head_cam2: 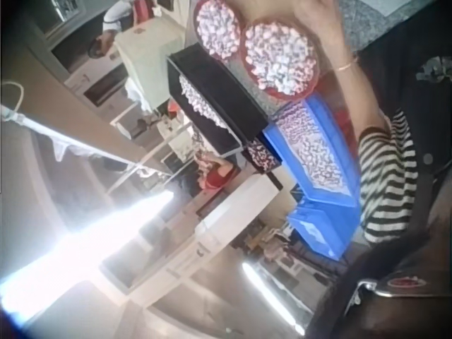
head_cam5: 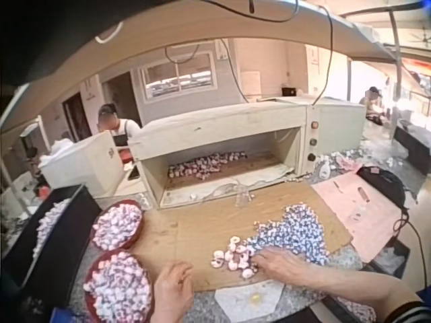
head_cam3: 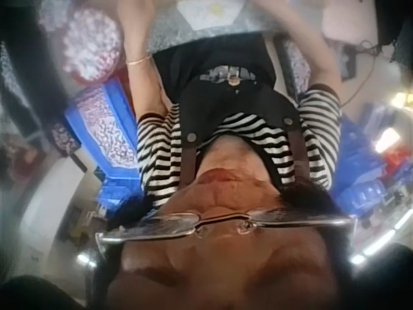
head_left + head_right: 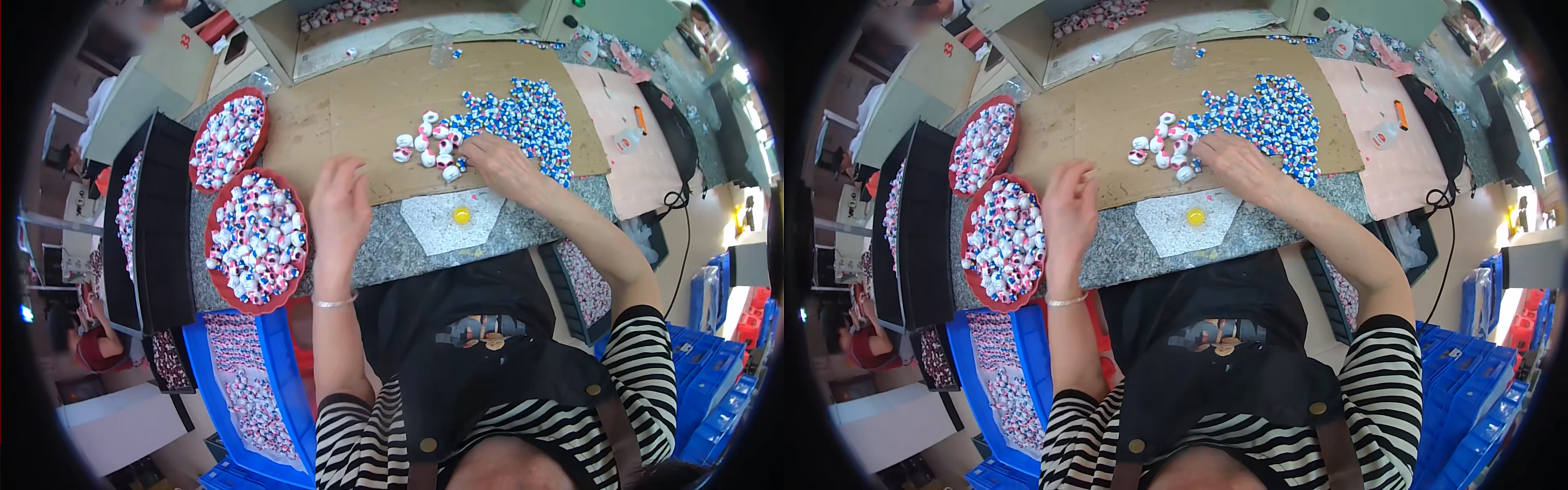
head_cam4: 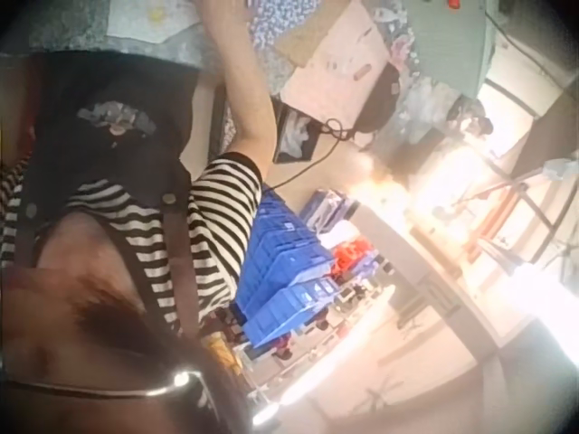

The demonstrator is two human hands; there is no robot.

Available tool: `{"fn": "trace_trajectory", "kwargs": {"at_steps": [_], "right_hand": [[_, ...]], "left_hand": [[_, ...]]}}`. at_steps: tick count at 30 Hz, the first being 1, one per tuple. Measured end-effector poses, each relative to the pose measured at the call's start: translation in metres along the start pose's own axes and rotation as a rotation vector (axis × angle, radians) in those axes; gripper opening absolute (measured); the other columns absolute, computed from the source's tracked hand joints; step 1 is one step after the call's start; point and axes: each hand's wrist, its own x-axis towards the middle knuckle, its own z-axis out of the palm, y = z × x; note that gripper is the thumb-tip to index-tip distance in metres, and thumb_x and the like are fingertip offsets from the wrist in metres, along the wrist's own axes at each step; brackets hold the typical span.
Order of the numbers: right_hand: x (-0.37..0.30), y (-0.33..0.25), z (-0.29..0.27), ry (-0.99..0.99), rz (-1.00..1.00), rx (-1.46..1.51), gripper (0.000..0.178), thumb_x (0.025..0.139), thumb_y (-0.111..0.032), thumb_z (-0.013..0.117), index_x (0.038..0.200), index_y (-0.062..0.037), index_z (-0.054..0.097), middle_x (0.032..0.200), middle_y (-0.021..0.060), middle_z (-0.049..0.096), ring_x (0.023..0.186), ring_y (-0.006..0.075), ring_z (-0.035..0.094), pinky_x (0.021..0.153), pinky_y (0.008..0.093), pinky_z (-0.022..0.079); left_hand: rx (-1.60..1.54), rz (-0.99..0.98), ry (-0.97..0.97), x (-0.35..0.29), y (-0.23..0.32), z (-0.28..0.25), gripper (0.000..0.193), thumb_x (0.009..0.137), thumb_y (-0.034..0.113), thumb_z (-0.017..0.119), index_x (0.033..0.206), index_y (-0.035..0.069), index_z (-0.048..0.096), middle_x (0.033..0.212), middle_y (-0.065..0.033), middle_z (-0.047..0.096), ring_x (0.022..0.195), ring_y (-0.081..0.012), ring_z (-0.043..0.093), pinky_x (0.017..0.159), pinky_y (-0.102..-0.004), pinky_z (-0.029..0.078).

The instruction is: The person assembles small plastic parts by hand, then applies glue to them with a glue applicator.

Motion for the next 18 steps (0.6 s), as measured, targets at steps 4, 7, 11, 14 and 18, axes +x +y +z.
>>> {"fn": "trace_trajectory", "kwargs": {"at_steps": [4, 7, 11, 14, 18], "right_hand": [[-0.003, -0.017, -0.024, -0.055, 0.141, 0.039, 0.019, 0.079, -0.004, 0.064, 0.097, -0.0047, 0.061, 0.087, 0.0113, 0.056, 0.085, 0.0311, 0.061, 0.070, 0.0395, 0.051], [-0.019, -0.009, -0.040, -0.094, 0.200, 0.075, 0.017, 0.078, -0.004, 0.064, 0.095, -0.0025, 0.063, 0.086, 0.0122, 0.056, 0.083, 0.0323, 0.061, 0.067, 0.0394, 0.051], [-0.025, -0.007, -0.041, -0.295, 0.204, -0.012, 0.017, 0.078, -0.001, 0.064, 0.094, -0.0012, 0.067, 0.090, 0.0149, 0.061, 0.082, 0.0329, 0.063, 0.070, 0.0398, 0.051], [-0.026, 0.004, -0.039, -0.204, 0.271, 0.034, 0.015, 0.079, -0.005, 0.065, 0.093, -0.0005, 0.068, 0.089, 0.0156, 0.065, 0.085, 0.0316, 0.063, 0.076, 0.0400, 0.051], [-0.027, 0.011, -0.043, -0.211, 0.237, 0.033, 0.014, 0.080, -0.007, 0.066, 0.092, -0.0011, 0.068, 0.092, 0.0150, 0.066, 0.084, 0.0315, 0.064, 0.075, 0.0384, 0.052]], "left_hand": [[-0.044, 0.076, -0.035, 0.018, -0.020, 0.054, 0.027, 0.076, -0.001, 0.064, 0.102, 0.003, 0.059, 0.101, -0.0148, 0.060, 0.094, -0.0365, 0.059, 0.079, -0.0420, 0.048], [0.038, 0.185, -0.062, 0.024, -0.025, 0.068, 0.029, 0.076, -0.001, 0.065, 0.104, 0.003, 0.059, 0.095, -0.0142, 0.059, 0.090, -0.0344, 0.059, 0.076, -0.0405, 0.049], [-0.126, -0.015, -0.110, 0.011, -0.008, 0.058, 0.032, 0.080, 0.001, 0.067, 0.111, 0.004, 0.061, 0.086, -0.0092, 0.056, 0.083, -0.0237, 0.061, 0.073, -0.0316, 0.050], [-0.756, -0.321, -0.129, -0.017, -0.008, 0.055, 0.031, 0.086, 0.002, 0.064, 0.117, 0.002, 0.060, 0.092, -0.0047, 0.059, 0.081, -0.0153, 0.062, 0.075, -0.0266, 0.051], [-1.114, -0.569, -0.194, -0.060, 0.018, 0.031, 0.031, 0.089, 0.000, 0.060, 0.119, -0.003, 0.058, 0.108, -0.0068, 0.061, 0.086, -0.0131, 0.063, 0.079, -0.0262, 0.052]]}}
